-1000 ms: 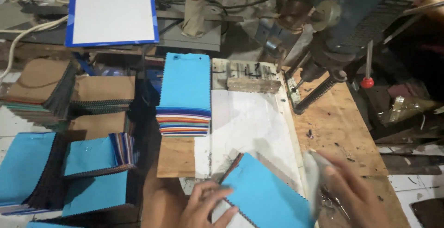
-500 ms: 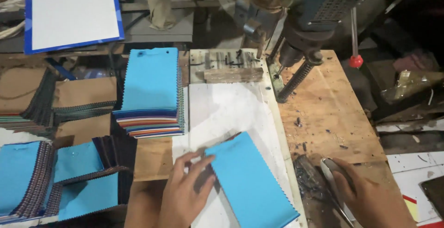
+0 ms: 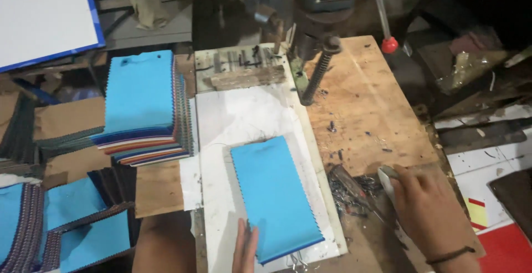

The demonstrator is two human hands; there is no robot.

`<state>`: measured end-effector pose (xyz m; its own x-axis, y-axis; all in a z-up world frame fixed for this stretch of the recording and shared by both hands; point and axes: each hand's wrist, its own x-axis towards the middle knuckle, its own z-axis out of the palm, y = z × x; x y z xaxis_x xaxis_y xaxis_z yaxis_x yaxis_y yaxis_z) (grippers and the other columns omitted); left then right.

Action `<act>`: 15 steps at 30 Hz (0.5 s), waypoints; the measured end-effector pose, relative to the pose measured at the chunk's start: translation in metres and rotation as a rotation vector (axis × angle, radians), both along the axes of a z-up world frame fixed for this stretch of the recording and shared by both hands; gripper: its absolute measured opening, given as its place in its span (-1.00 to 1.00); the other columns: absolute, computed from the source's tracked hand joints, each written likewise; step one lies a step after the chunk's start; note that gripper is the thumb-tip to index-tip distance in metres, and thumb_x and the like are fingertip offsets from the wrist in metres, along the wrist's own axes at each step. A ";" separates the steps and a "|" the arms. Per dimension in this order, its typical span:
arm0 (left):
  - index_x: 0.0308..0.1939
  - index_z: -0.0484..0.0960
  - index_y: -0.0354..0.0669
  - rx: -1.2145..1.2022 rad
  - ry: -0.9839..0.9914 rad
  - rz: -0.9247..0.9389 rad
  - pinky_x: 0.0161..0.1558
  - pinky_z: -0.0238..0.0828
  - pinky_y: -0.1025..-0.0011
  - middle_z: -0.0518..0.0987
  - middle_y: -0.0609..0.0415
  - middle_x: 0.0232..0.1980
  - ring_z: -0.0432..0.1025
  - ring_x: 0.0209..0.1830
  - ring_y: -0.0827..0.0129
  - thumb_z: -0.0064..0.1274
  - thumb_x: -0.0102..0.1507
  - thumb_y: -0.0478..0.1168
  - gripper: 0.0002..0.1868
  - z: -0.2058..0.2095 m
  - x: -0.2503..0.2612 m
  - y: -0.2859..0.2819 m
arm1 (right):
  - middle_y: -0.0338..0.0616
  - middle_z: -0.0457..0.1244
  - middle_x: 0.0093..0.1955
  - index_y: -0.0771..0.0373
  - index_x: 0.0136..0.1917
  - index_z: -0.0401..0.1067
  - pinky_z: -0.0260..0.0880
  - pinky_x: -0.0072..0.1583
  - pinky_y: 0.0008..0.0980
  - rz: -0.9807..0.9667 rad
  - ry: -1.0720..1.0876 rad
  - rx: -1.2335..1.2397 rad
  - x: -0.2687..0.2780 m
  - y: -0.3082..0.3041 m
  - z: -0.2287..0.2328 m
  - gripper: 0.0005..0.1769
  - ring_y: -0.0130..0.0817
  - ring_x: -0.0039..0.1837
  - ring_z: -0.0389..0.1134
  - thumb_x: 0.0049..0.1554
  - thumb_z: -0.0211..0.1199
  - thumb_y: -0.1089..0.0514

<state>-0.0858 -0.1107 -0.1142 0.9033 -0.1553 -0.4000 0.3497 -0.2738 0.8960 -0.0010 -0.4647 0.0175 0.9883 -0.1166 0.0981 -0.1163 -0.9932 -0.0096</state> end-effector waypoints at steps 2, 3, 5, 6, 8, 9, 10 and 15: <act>0.63 -0.48 0.34 -0.288 0.745 0.607 0.68 -0.01 0.19 -0.38 0.47 0.72 -0.27 0.74 0.34 -0.29 0.29 0.31 -0.02 -0.022 0.034 -0.008 | 0.01 0.28 0.48 0.00 0.34 0.37 0.28 0.50 -0.10 0.238 -0.274 -0.355 -0.003 0.013 0.002 -0.49 -0.07 0.43 0.32 0.16 0.12 -0.14; 0.63 -0.48 0.34 -0.284 0.740 0.605 0.68 -0.01 0.19 -0.38 0.47 0.72 -0.27 0.74 0.34 -0.29 0.29 0.31 -0.02 0.026 0.023 -0.032 | 0.01 0.28 0.48 0.00 0.34 0.37 0.28 0.50 -0.10 0.234 -0.278 -0.353 -0.012 0.039 0.012 -0.49 -0.07 0.43 0.32 0.16 0.12 -0.14; 0.62 0.11 0.21 -0.201 -0.090 0.781 0.45 0.26 0.18 0.41 0.08 0.58 0.30 0.57 0.23 0.15 -0.09 0.17 0.17 0.129 -0.020 -0.060 | -0.31 0.11 0.59 -0.09 0.55 0.25 -0.10 0.58 -0.32 -0.202 0.125 0.951 -0.031 0.089 0.035 -0.30 -0.46 0.56 0.16 0.17 0.02 -0.19; 0.62 0.11 0.21 -0.199 -0.097 0.779 0.45 0.26 0.18 0.41 0.08 0.58 0.30 0.57 0.23 0.15 -0.09 0.17 0.17 0.118 -0.019 -0.061 | -0.31 0.11 0.59 -0.09 0.55 0.25 -0.10 0.58 -0.32 -0.200 0.120 0.956 -0.034 0.106 0.051 -0.30 -0.46 0.56 0.16 0.17 0.02 -0.19; 0.62 0.04 0.35 -0.057 -0.132 0.645 0.49 0.05 0.31 0.22 0.06 0.65 0.02 0.70 0.29 0.03 0.08 0.21 0.02 0.097 -0.014 -0.059 | -0.74 -0.12 0.77 -0.45 0.65 0.03 -0.33 0.66 -0.18 -0.334 0.581 1.348 -0.038 0.142 0.082 -0.08 -0.66 0.76 -0.17 0.01 -0.08 -0.43; 0.62 0.04 0.35 -0.054 -0.139 0.647 0.49 0.05 0.31 0.22 0.06 0.65 0.02 0.70 0.29 0.03 0.08 0.21 0.02 0.089 -0.015 -0.064 | -0.74 -0.12 0.77 -0.45 0.65 0.03 -0.33 0.66 -0.18 -0.327 0.579 1.353 -0.040 0.147 0.071 -0.08 -0.66 0.76 -0.17 0.01 -0.08 -0.43; 0.61 0.07 0.20 0.013 -0.300 0.559 0.50 0.01 0.17 -0.01 -0.01 0.70 -0.12 0.72 0.18 -0.07 0.15 0.28 -0.04 0.080 -0.016 -0.069 | -0.67 -0.05 0.75 -0.44 0.63 0.11 -0.25 0.65 -0.25 -0.381 0.559 1.489 -0.043 0.153 0.059 -0.14 -0.62 0.74 -0.10 0.05 -0.01 -0.34; 0.59 0.08 0.06 0.055 -0.447 0.508 0.52 -0.08 -0.01 -0.27 -0.11 0.75 -0.30 0.75 0.06 -0.09 0.18 0.35 -0.02 0.071 -0.023 -0.068 | -0.64 0.01 0.73 -0.45 0.60 0.19 -0.13 0.64 -0.29 -0.491 0.487 1.602 -0.057 0.170 0.049 -0.17 -0.45 0.70 0.07 0.04 0.09 -0.27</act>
<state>-0.1091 -0.1787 -0.0428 0.9391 0.3421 0.0334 0.0463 -0.2222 0.9739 -0.0580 -0.2948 0.0662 0.7361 -0.0651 -0.6738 -0.6683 0.0881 -0.7386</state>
